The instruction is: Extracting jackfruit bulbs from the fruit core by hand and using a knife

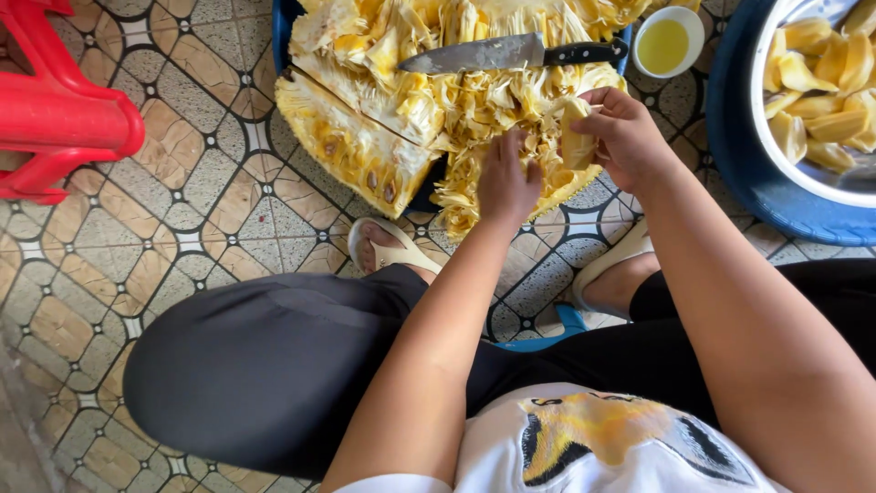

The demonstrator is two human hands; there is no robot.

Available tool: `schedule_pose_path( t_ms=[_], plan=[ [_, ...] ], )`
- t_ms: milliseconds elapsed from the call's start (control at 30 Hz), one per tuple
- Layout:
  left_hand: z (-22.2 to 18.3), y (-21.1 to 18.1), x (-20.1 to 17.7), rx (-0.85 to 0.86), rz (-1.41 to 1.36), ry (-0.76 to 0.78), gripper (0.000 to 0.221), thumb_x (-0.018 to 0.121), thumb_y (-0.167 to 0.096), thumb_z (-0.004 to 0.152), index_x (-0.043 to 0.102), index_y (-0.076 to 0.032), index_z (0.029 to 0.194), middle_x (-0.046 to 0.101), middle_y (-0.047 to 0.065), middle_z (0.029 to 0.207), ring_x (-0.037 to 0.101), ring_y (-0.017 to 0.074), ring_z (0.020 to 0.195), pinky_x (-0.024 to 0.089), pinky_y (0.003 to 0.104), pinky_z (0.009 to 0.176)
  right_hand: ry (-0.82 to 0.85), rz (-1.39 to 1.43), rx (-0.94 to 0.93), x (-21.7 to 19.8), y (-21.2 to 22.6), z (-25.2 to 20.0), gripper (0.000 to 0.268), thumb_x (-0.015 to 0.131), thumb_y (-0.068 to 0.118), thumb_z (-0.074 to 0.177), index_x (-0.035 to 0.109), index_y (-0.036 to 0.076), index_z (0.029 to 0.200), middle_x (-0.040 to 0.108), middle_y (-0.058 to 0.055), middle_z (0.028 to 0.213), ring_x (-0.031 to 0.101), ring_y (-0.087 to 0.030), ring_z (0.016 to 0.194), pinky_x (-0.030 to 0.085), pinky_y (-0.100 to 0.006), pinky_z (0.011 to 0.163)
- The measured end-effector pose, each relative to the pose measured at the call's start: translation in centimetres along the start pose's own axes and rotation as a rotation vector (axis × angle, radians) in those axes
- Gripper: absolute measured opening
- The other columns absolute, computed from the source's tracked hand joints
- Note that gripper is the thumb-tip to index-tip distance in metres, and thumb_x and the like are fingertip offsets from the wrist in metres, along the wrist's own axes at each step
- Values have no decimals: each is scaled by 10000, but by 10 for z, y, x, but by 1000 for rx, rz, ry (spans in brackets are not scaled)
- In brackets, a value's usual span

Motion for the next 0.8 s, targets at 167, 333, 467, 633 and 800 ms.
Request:
schedule_pose_path(
  t_ms=[167,333,467,633,800],
  plan=[
    [-3,-46,1,-510,-1062,412,617,653,-207,815,432,-29,1363,629,233,1231,682,267,814,548,315,634,-29,-46,-100,16,8,8,230,686,21,896,523,144,1002,593,-16,950,612,-140,790,546,-258,631],
    [-4,-59,-40,-459,-769,329,371,576,-122,997,484,-18,1341,644,125,1053,673,182,806,586,263,674,72,-223,-253,48,47,-11,225,739,36,995,543,122,925,637,-15,891,636,-75,768,595,-171,682],
    [-7,-68,-71,-337,-466,254,501,583,-370,930,465,-75,1317,678,94,1041,612,178,710,511,297,569,140,-198,-251,67,67,-24,216,614,191,1053,557,133,853,570,-26,753,532,-117,606,450,-243,491],
    [-20,-72,-85,-322,-606,250,501,516,-326,993,389,-89,1415,621,126,1184,637,178,771,543,261,609,114,-16,-169,71,69,-32,237,457,162,1009,554,112,799,512,-41,707,492,-170,588,435,-289,489],
    [-17,-68,-117,-222,-345,51,335,645,-237,943,544,-86,1224,700,69,986,669,148,709,598,229,549,336,-426,-387,103,98,-79,126,560,99,1086,591,11,1170,677,-99,999,670,-178,813,587,-261,678]
  ],
)
Point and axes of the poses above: each hand's wrist, its own z-axis towards the middle knuckle, its own x-axis out of the palm, y = z × x, the point moved 9 cm from there along z, towards the middle knuckle
